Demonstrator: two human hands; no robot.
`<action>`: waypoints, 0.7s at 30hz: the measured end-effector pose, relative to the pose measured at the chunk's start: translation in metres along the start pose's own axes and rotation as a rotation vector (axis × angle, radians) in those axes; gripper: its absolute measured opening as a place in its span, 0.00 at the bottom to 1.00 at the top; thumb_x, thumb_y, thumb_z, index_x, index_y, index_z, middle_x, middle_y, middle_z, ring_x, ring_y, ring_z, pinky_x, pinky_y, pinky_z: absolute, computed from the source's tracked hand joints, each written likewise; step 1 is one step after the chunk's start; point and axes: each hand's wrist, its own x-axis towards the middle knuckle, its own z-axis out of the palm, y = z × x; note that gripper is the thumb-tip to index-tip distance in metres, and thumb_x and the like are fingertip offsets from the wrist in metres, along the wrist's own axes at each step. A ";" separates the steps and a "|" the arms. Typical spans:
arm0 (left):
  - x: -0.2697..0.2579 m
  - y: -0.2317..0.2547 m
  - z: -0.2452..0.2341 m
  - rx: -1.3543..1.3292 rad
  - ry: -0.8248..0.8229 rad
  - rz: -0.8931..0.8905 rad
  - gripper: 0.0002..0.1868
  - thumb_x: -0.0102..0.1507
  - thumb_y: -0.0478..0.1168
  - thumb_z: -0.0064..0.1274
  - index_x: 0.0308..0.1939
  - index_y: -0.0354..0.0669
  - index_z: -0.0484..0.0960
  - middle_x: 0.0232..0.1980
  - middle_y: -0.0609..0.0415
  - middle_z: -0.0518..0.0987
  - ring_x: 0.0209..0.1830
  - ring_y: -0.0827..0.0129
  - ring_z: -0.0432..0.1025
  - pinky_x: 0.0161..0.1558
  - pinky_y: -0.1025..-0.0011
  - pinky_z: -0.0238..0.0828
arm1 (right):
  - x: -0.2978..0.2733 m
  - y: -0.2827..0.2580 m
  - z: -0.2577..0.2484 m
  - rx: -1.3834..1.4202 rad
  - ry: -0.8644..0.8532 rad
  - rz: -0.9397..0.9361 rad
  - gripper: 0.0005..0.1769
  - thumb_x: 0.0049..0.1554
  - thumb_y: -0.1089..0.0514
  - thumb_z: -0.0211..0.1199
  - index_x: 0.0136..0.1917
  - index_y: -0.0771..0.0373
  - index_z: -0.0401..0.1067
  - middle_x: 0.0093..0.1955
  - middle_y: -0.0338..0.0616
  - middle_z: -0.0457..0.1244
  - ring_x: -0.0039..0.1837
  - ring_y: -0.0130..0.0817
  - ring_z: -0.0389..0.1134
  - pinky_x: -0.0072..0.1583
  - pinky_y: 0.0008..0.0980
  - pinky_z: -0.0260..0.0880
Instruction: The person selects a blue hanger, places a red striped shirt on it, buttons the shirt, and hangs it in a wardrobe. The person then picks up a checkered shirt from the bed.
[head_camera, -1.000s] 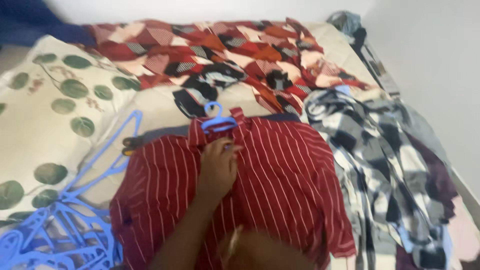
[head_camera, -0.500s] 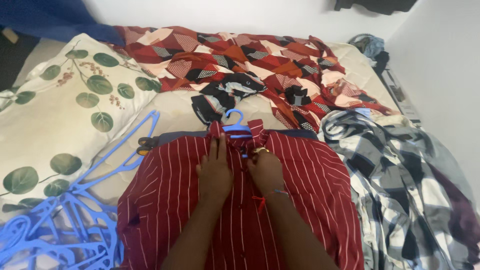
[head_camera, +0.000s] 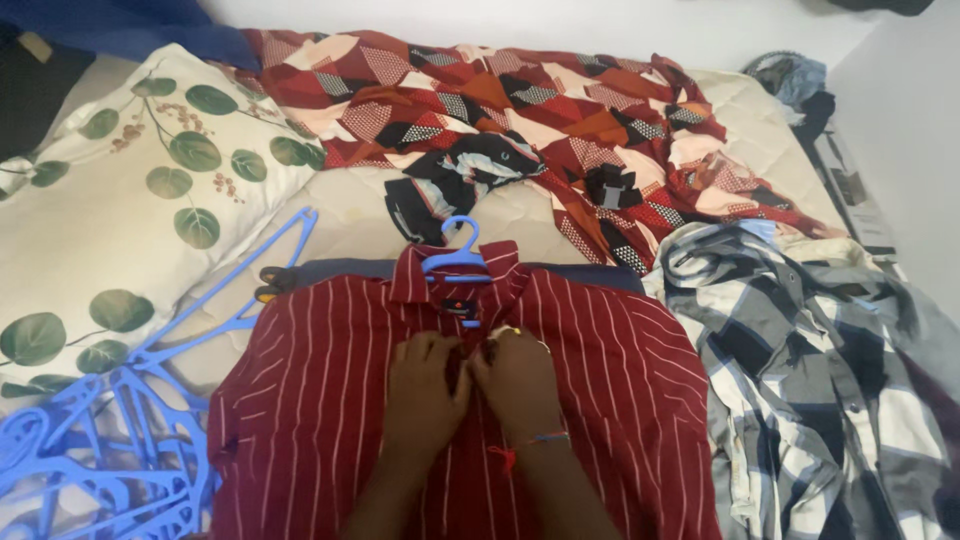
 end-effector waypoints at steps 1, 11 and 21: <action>-0.001 -0.004 -0.001 0.013 0.000 0.014 0.16 0.56 0.38 0.60 0.47 0.38 0.82 0.48 0.43 0.76 0.50 0.46 0.69 0.53 0.54 0.66 | 0.002 -0.001 0.004 -0.019 -0.016 -0.005 0.12 0.52 0.53 0.68 0.42 0.65 0.75 0.42 0.55 0.69 0.47 0.55 0.71 0.50 0.51 0.71; -0.001 -0.010 0.004 -0.175 0.056 -0.182 0.08 0.62 0.37 0.61 0.43 0.42 0.83 0.43 0.52 0.81 0.46 0.57 0.73 0.49 0.61 0.71 | 0.000 -0.005 0.023 0.000 0.112 -0.099 0.10 0.58 0.55 0.64 0.45 0.65 0.77 0.43 0.53 0.70 0.44 0.56 0.69 0.47 0.53 0.69; -0.004 -0.001 -0.004 -0.202 0.121 -0.130 0.11 0.60 0.35 0.62 0.46 0.41 0.84 0.45 0.50 0.82 0.47 0.57 0.75 0.50 0.62 0.73 | 0.021 -0.008 0.001 -0.083 -0.054 -0.034 0.10 0.60 0.54 0.65 0.46 0.65 0.76 0.44 0.55 0.70 0.49 0.56 0.72 0.50 0.53 0.70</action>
